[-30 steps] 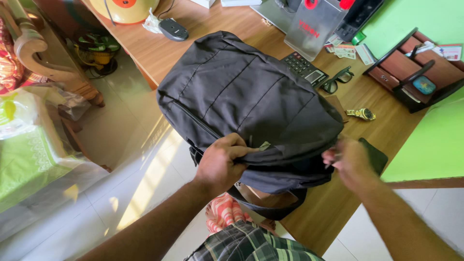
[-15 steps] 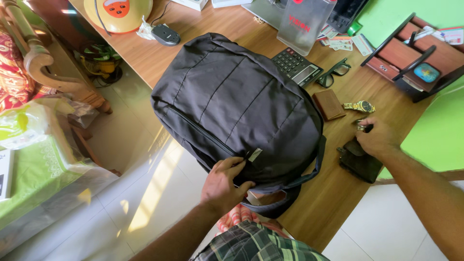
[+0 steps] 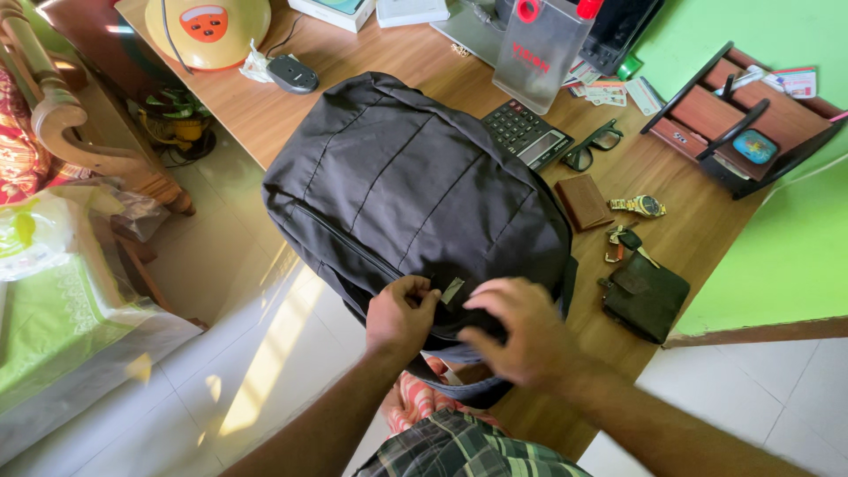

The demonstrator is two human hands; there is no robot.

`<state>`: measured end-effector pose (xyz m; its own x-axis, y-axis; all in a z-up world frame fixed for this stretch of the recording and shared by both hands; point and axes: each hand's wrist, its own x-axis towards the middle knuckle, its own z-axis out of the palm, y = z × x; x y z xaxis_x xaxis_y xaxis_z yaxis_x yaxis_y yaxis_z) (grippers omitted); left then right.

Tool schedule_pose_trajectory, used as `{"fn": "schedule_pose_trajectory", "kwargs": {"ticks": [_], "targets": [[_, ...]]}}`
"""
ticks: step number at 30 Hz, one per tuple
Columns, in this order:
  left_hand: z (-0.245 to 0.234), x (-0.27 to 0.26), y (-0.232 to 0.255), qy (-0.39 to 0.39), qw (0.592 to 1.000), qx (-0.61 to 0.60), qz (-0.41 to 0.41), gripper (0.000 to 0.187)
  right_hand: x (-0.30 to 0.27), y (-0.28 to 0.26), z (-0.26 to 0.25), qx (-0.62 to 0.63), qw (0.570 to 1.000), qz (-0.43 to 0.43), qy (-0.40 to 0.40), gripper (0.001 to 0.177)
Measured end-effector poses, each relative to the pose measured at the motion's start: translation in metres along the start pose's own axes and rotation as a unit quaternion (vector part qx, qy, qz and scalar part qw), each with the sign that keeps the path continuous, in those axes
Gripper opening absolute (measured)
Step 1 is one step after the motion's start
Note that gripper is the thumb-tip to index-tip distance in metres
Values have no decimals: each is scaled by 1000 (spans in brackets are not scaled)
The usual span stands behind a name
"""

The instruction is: The person packs a black backpack with daily essentials. They place a calculator, a red notebook, two books, a pamphlet, keys, a water bottle, a wallet, and a watch into the bag, then zip it closed.

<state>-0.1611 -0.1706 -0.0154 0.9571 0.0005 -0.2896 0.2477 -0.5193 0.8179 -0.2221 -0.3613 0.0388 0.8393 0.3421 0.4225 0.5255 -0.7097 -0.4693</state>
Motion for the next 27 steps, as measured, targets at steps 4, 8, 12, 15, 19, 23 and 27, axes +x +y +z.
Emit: {"fn": "schedule_pose_trajectory", "kwargs": {"ticks": [4,8,12,15,19,23,27], "targets": [[-17,-7,6,-18,988,-154,2,25,28,-36,21,11,999,38,11,51],[-34,-14,8,-41,975,-215,44,22,48,-38,31,-16,995,92,35,29],[-41,-2,4,1,964,-262,50,21,60,-35,26,-8,996,61,67,12],[-53,22,-9,73,967,-238,59,21,64,-37,21,-28,995,77,62,12],[-94,71,-32,147,971,-186,32,22,62,-40,18,-41,993,91,67,15],[-144,128,-42,213,976,-54,14,23,59,-42,20,-66,988,125,58,17],[-168,170,-42,168,985,-37,18,24,64,-43,21,-74,985,141,70,20]]}}
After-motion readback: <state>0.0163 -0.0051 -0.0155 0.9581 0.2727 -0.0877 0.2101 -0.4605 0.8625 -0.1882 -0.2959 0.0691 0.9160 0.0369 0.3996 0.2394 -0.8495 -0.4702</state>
